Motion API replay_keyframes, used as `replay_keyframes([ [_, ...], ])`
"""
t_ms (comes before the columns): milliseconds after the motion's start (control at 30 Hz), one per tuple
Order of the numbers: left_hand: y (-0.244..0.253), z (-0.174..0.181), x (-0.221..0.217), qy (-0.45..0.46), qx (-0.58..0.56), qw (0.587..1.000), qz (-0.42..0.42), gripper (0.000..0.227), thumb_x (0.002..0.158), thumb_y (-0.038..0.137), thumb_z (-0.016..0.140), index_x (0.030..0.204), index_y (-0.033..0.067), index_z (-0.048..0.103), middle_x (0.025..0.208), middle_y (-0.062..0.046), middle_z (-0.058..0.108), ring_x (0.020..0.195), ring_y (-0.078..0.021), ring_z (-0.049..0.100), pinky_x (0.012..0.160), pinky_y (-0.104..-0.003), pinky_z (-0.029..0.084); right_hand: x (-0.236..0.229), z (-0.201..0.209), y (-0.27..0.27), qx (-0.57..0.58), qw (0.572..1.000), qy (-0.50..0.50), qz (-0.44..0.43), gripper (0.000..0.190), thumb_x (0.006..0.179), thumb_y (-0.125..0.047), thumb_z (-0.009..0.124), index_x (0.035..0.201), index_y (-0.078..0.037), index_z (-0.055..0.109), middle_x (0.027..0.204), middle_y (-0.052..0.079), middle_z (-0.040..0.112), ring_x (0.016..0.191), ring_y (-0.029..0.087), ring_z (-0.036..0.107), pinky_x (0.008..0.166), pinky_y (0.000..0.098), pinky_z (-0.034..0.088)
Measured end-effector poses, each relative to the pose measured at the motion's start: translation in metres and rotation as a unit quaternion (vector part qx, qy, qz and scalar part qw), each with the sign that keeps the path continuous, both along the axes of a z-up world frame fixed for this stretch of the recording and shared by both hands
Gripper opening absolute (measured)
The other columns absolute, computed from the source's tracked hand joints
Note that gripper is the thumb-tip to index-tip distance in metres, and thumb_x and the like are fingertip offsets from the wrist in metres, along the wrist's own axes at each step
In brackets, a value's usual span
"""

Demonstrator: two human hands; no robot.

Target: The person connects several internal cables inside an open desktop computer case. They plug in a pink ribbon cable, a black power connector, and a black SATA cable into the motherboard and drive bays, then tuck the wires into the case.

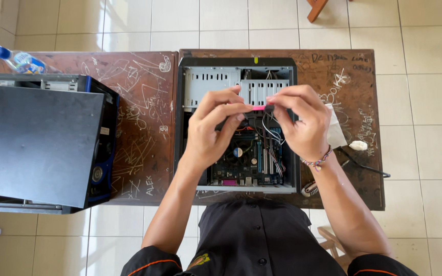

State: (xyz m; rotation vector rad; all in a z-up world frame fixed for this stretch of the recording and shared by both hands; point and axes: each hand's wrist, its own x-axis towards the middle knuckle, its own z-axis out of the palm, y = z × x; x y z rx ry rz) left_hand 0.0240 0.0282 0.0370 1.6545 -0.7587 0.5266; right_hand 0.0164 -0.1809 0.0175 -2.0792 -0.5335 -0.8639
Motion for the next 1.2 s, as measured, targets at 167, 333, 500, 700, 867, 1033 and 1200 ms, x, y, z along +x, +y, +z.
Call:
replay_keyframes([
  [167,-0.010,-0.004,0.001,0.010,-0.017,1.000,-0.002,0.016,0.102,0.003,0.065,0.113,0.0074,0.075,0.108,-0.010,0.068,0.118,-0.0377,0.070,0.096,-0.049,0.061,0.000,0.002,0.007,0.008,1.000,-0.030,-0.002,0.012,0.092,0.002,0.082,0.097,-0.008,0.083,0.096,0.005,0.075,0.083,0.021,0.072,0.073,0.0340,0.061],
  [333,-0.015,-0.008,-0.001,0.010,-0.037,0.999,0.002,0.017,0.101,0.001,0.064,0.112,0.0067,0.076,0.108,-0.010,0.069,0.118,-0.0379,0.071,0.095,-0.047,0.062,0.002,0.001,0.007,0.049,0.997,-0.050,0.020,0.004,0.094,0.000,0.080,0.096,-0.003,0.081,0.092,0.010,0.075,0.081,0.025,0.072,0.072,0.0359,0.060],
  [500,-0.018,-0.009,-0.001,0.014,-0.048,0.999,-0.006,0.017,0.101,-0.001,0.063,0.112,0.0039,0.074,0.108,-0.012,0.070,0.118,-0.0412,0.070,0.094,-0.049,0.061,0.002,0.004,0.008,0.068,0.996,-0.049,0.040,0.002,0.094,0.000,0.080,0.096,-0.001,0.080,0.091,0.011,0.075,0.081,0.027,0.072,0.072,0.0375,0.060],
  [700,-0.020,-0.011,-0.003,0.020,-0.062,0.998,-0.019,0.017,0.102,-0.002,0.061,0.112,0.0013,0.073,0.108,-0.014,0.069,0.120,-0.0428,0.068,0.095,-0.051,0.061,0.003,0.001,0.006,0.072,0.994,-0.059,0.049,0.001,0.095,0.001,0.078,0.095,0.001,0.079,0.090,0.013,0.074,0.081,0.028,0.072,0.072,0.0383,0.059],
  [867,-0.018,-0.015,-0.003,0.021,-0.061,0.998,-0.020,0.017,0.102,-0.002,0.061,0.113,0.0017,0.073,0.108,-0.014,0.068,0.122,-0.0428,0.067,0.097,-0.052,0.060,0.003,-0.003,0.005,0.074,0.994,-0.059,0.050,0.000,0.095,0.002,0.079,0.095,0.002,0.079,0.092,0.014,0.074,0.082,0.030,0.071,0.071,0.0391,0.059],
  [1033,-0.012,-0.021,-0.001,0.061,-0.038,0.997,-0.001,0.015,0.100,0.003,0.064,0.111,0.0027,0.073,0.104,-0.012,0.068,0.097,-0.0295,0.074,0.071,-0.036,0.065,0.000,-0.006,0.007,0.070,0.996,-0.037,0.041,0.002,0.097,0.001,0.078,0.095,0.002,0.078,0.090,0.013,0.072,0.079,0.026,0.070,0.071,0.0384,0.058],
  [1200,-0.002,-0.050,0.004,0.127,-0.024,0.991,0.026,0.013,0.102,0.011,0.065,0.109,0.0021,0.072,0.098,-0.011,0.069,0.075,-0.0198,0.070,0.047,-0.025,0.053,0.000,-0.048,-0.002,0.087,0.994,0.065,0.017,0.009,0.098,-0.003,0.079,0.094,0.003,0.073,0.086,0.014,0.068,0.060,0.024,0.064,0.052,0.0343,0.052],
])
